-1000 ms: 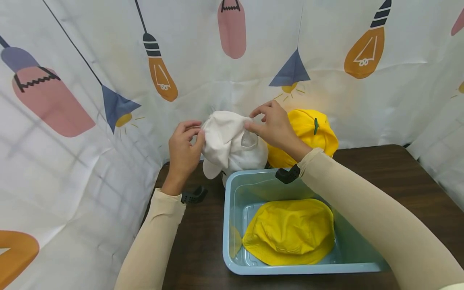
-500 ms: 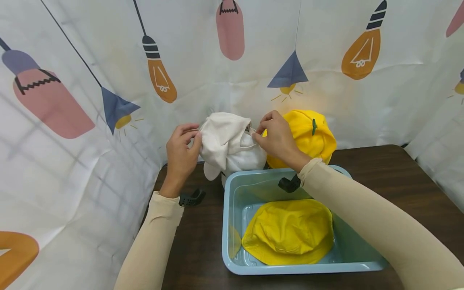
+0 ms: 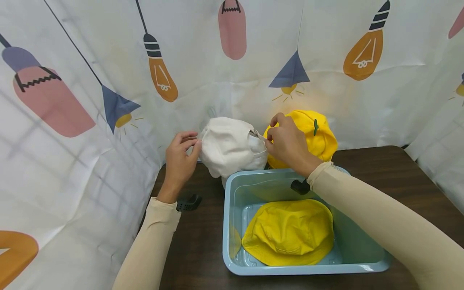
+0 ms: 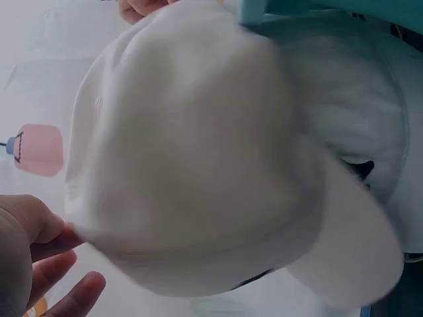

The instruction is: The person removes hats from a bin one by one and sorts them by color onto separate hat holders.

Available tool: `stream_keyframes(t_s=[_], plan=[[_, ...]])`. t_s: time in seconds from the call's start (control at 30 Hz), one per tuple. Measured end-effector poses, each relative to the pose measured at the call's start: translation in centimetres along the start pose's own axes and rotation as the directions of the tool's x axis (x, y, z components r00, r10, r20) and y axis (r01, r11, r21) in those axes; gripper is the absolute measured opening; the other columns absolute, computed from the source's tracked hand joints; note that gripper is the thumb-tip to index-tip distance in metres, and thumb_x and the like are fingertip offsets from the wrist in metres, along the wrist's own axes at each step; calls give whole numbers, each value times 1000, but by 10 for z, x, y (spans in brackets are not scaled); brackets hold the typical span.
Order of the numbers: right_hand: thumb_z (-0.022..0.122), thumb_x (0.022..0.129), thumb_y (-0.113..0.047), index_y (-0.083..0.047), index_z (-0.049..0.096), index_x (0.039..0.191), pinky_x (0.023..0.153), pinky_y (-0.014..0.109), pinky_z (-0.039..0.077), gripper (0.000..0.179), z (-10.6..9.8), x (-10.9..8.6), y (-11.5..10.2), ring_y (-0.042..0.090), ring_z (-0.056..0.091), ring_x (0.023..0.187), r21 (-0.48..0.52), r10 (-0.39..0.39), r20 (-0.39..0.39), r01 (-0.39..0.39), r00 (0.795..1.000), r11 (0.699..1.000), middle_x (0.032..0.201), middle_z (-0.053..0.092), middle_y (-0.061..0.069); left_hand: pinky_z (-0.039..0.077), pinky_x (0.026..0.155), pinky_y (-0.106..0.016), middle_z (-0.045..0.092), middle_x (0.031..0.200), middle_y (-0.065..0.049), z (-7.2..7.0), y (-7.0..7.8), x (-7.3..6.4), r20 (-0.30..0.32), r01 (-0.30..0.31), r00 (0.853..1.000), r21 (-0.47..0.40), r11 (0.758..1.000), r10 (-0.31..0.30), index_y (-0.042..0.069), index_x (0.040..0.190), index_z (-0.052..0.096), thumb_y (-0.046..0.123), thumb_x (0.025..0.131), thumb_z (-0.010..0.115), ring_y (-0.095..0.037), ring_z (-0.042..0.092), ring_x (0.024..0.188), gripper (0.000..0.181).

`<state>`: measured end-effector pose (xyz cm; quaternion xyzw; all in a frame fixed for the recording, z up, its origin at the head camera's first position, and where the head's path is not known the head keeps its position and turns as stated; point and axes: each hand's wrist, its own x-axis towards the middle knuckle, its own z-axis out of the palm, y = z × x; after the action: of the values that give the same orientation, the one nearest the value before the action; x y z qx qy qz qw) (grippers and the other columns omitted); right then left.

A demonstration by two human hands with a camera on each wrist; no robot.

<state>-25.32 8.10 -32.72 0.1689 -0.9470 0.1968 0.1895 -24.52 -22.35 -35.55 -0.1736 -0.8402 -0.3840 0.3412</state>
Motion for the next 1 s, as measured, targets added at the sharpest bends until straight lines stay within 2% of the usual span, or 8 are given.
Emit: stream_keyframes(t_s=[0.1,0.23,0.37,0.5,0.6,0.73,0.87,1.0], plan=[[73,90,-20,-7,78,81,60,38,56,16,2,-1,1,27,51,103,-16,-1,43,2,999,1000,115,56,8,56,87,-46,68,119,-17,3,-4,-3,15,1,1000,-3,1000,-1,-8,96,78,7,96,68,-32,70,109,17],[73,91,-21,-8,77,83,66,37,57,16,5,0,1,26,53,100,-21,-6,80,8,997,1000,114,56,8,57,81,-47,68,120,-15,5,-6,-6,26,30,999,-2,1000,-30,-5,97,79,9,97,67,-30,70,109,18],[72,92,-22,-8,76,85,69,37,57,16,3,3,-4,25,54,97,1,5,91,-5,996,1000,115,56,9,61,84,-51,68,122,-13,6,-8,-7,49,114,992,-43,993,-112,-2,103,79,15,100,66,-28,68,113,22],[65,93,-20,-7,77,92,69,38,56,18,-3,7,-12,25,52,99,55,6,45,-8,999,998,118,54,9,60,86,-38,68,125,-7,7,-10,-8,91,216,974,-92,972,-208,1,109,79,26,101,67,-24,66,114,29],[64,96,-27,-8,78,101,68,38,55,24,-4,11,-21,26,51,102,89,-61,-3,62,998,994,120,54,9,54,86,-25,68,125,-6,9,-11,-9,109,260,963,-121,958,-247,2,110,78,28,100,68,-24,67,112,30],[71,92,-49,-13,78,112,67,36,54,42,2,16,-30,26,51,103,90,-176,-14,177,984,980,124,55,9,49,83,-14,69,124,-8,14,-12,-12,102,278,959,-155,948,-265,1,110,78,26,97,72,-24,65,115,29],[81,82,-57,-15,78,113,67,34,53,52,9,19,-33,24,48,101,75,-219,-21,220,975,973,124,55,7,49,83,-12,71,123,-6,19,-15,-18,94,284,958,-161,945,-271,2,111,79,27,95,75,-22,63,118,30],[85,81,-48,-17,79,106,67,35,53,41,13,22,-34,25,48,101,74,-227,-55,230,972,970,122,55,6,54,90,-22,72,119,-6,25,-17,-23,66,273,962,-190,943,-265,2,109,79,23,90,80,-21,64,116,29]])
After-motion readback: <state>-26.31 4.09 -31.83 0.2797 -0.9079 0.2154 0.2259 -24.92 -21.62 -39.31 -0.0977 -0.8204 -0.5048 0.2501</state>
